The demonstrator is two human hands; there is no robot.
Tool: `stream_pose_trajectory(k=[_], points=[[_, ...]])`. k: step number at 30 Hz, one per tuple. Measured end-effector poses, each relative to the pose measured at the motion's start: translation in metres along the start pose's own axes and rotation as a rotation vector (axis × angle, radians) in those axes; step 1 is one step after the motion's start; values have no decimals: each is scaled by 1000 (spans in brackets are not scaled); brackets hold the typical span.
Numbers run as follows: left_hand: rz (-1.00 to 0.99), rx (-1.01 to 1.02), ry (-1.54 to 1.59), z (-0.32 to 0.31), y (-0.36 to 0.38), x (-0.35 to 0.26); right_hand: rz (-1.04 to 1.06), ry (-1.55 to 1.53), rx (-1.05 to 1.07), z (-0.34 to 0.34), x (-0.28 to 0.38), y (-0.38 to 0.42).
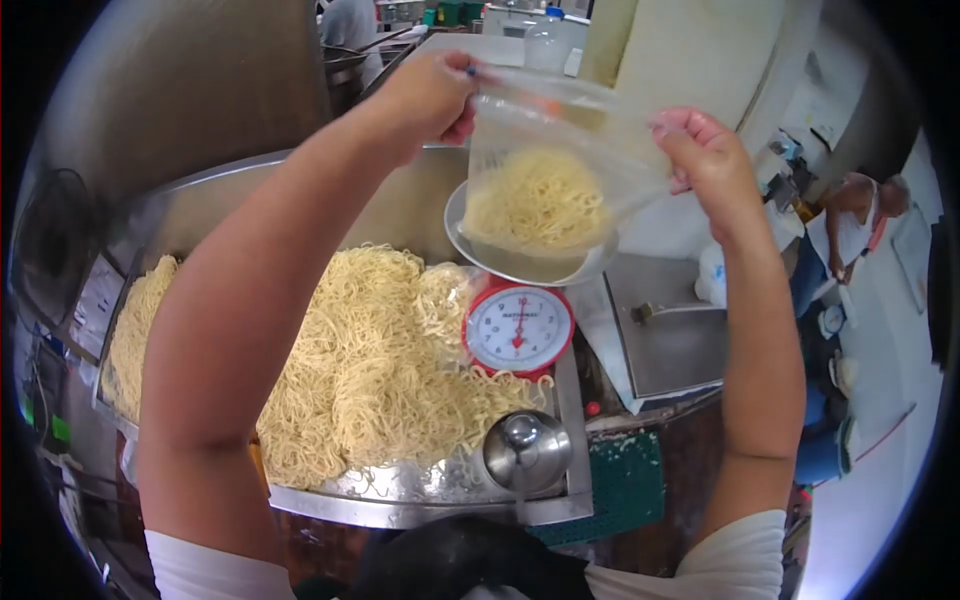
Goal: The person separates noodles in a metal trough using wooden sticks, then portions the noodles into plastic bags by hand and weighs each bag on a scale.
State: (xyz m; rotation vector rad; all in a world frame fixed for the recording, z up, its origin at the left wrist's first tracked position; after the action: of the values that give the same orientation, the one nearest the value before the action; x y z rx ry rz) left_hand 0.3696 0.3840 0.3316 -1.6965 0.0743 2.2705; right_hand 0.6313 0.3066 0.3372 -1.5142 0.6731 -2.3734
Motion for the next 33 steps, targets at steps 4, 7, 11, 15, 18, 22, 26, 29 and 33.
stream_pose_trajectory(k=[4,7,11,15,18,22,26,29,33], points=[[58,31,-152,-14,0,31,-51,7,3,3,-27,7],[88,58,-161,-7,8,35,-19,18,-28,11,-25,16],[231,40,-288,10,30,40,-33,93,-98,23,-25,37],[40,-137,-694,57,59,49,-82,-25,-173,44,-38,62],[74,-220,-853,131,111,74,-168,-162,-184,54,-54,90],[141,-482,-779,332,187,161,-214,-313,-165,54,-74,125],[550,-869,-513,457,318,216,-231,-270,-226,23,-82,142],[651,-1055,-723,578,409,329,-238,-248,-143,-38,-73,148],[670,-848,-1033,613,448,433,-287,-215,-18,-176,-35,160]])
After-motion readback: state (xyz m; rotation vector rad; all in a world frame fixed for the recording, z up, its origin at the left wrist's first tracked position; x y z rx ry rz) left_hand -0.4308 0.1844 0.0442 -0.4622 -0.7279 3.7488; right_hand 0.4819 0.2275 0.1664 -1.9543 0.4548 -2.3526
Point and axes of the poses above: each hand's wrist, its own y-axis away from the middle knuckle, its own z-axis out of the back of the hand, x = y × z, the point moved 6 cm from there along -y, towards the middle knuckle, and after that the axes turned 5 degrees about z, right-handed, at the moved point
